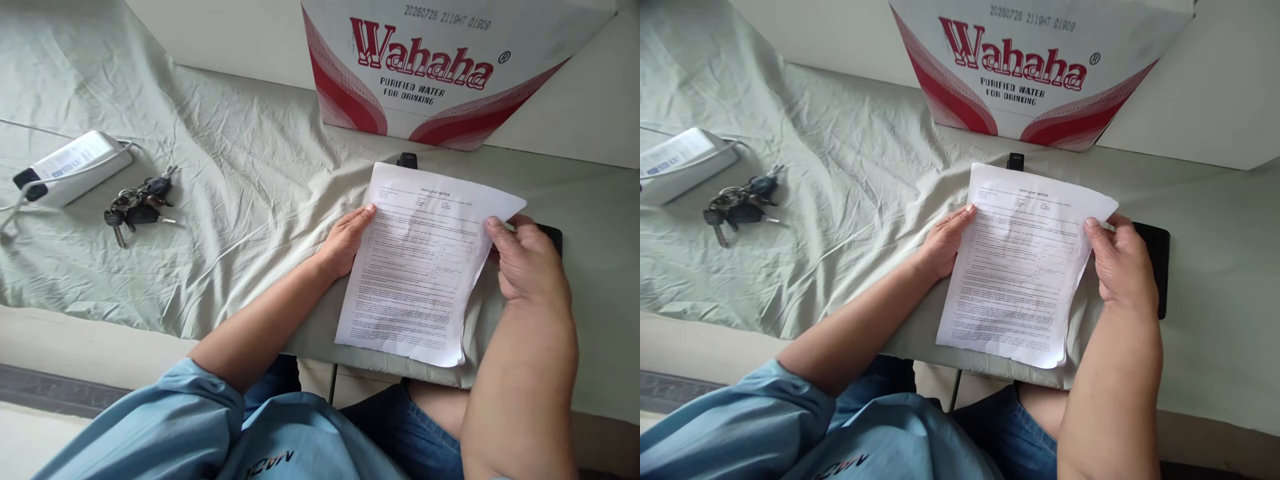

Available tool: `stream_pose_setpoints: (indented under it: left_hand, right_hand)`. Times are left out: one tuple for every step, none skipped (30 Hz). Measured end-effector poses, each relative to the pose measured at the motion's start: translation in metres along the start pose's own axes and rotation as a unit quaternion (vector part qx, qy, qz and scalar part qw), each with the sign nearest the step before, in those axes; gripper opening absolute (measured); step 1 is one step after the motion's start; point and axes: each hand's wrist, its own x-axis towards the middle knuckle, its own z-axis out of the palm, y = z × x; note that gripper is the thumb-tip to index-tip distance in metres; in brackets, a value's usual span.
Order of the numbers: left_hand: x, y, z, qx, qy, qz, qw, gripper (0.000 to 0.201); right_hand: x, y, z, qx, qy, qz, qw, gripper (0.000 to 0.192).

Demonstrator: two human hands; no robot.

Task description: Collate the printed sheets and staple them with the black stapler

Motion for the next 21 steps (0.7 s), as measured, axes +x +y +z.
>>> stream_pose_setpoints:
  left_hand:
    - [0.001, 0.0, -0.001, -0.001, 0.004, 0.002, 1.0, 0.052]
    - [0.001, -0.001, -0.001, -0.002, 0.008, 0.004, 1.0, 0.051]
    - [0.002, -0.001, -0.001, -0.003, 0.011, 0.007, 1.0, 0.05]
    - [0.002, -0.001, -0.001, -0.002, 0.012, 0.009, 1.0, 0.049]
    - [0.001, -0.001, -0.001, 0.0, 0.012, 0.009, 1.0, 0.049]
    - [0.001, 0.0, 0.0, 0.004, 0.011, 0.008, 1.0, 0.049]
    - [0.0, 0.0, 0.001, 0.011, 0.007, 0.005, 1.0, 0.05]
    - [-0.001, 0.001, 0.003, 0.019, 0.002, 0.001, 1.0, 0.052]
    - [-0.002, 0.001, 0.004, 0.029, -0.004, -0.002, 1.0, 0.053]
    - [-0.003, 0.002, 0.005, 0.038, -0.009, -0.003, 0.999, 0.055]
    - [-0.004, 0.003, 0.005, 0.046, -0.012, -0.004, 0.999, 0.058]
    - [-0.005, 0.003, 0.006, 0.054, -0.013, -0.003, 0.998, 0.06]
    - [-0.005, 0.004, 0.006, 0.063, -0.014, -0.003, 0.998, 0.062]
    - [-0.006, 0.004, 0.006, 0.072, -0.015, -0.005, 0.997, 0.064]
    - [-0.006, 0.005, 0.006, 0.082, -0.016, -0.007, 0.996, 0.065]
    - [-0.006, 0.005, 0.006, 0.091, -0.02, -0.011, 0.996, 0.067]
    - [-0.006, 0.006, 0.006, 0.099, -0.027, -0.015, 0.995, 0.068]
    - [-0.007, 0.007, 0.006, 0.104, -0.036, -0.018, 0.994, 0.069]
    - [-0.008, 0.007, 0.006, 0.107, -0.045, -0.019, 0.993, 0.07]
    - [-0.009, 0.008, 0.007, 0.108, -0.05, -0.016, 0.993, 0.07]
    - [-0.01, 0.009, 0.008, 0.109, -0.05, -0.012, 0.993, 0.068]
  right_hand:
    - [-0.003, -0.003, 0.001, 0.018, -0.032, 0.015, 0.999, 0.057]
    - [-0.005, -0.006, 0.002, 0.03, -0.06, 0.026, 0.997, 0.056]
    - [-0.007, -0.007, 0.002, 0.037, -0.073, 0.032, 0.996, 0.054]
    - [-0.008, -0.008, 0.003, 0.039, -0.072, 0.034, 0.996, 0.053]
    - [-0.008, -0.008, 0.004, 0.036, -0.059, 0.032, 0.997, 0.052]
    - [-0.007, -0.007, 0.004, 0.031, -0.041, 0.031, 0.998, 0.051]
    - [-0.006, -0.006, 0.004, 0.022, -0.024, 0.03, 0.999, 0.05]
    - [-0.005, -0.005, 0.004, 0.013, -0.013, 0.032, 0.999, 0.049]
    - [-0.003, -0.004, 0.004, 0.003, -0.008, 0.035, 0.999, 0.048]
    - [-0.002, -0.003, 0.003, -0.007, -0.008, 0.039, 0.999, 0.047]
    - [-0.002, -0.003, 0.003, -0.016, -0.01, 0.041, 0.999, 0.045]
    - [-0.002, -0.003, 0.002, -0.021, -0.012, 0.041, 0.999, 0.044]
    - [-0.003, -0.004, 0.002, -0.022, -0.014, 0.039, 0.999, 0.043]
    - [-0.003, -0.004, 0.001, -0.021, -0.015, 0.036, 0.999, 0.042]
    - [-0.004, -0.005, 0.0, -0.018, -0.014, 0.032, 0.999, 0.041]
    - [-0.004, -0.005, -0.001, -0.016, -0.014, 0.029, 0.999, 0.04]
    - [-0.004, -0.005, -0.002, -0.015, -0.013, 0.027, 0.999, 0.04]
    - [-0.004, -0.005, -0.003, -0.018, -0.017, 0.029, 0.999, 0.04]
    - [-0.002, -0.004, -0.005, -0.024, -0.025, 0.032, 0.999, 0.04]
    - [-0.001, -0.003, -0.007, -0.033, -0.034, 0.038, 0.998, 0.04]
    - [0.001, -0.002, -0.009, -0.043, -0.046, 0.047, 0.997, 0.04]
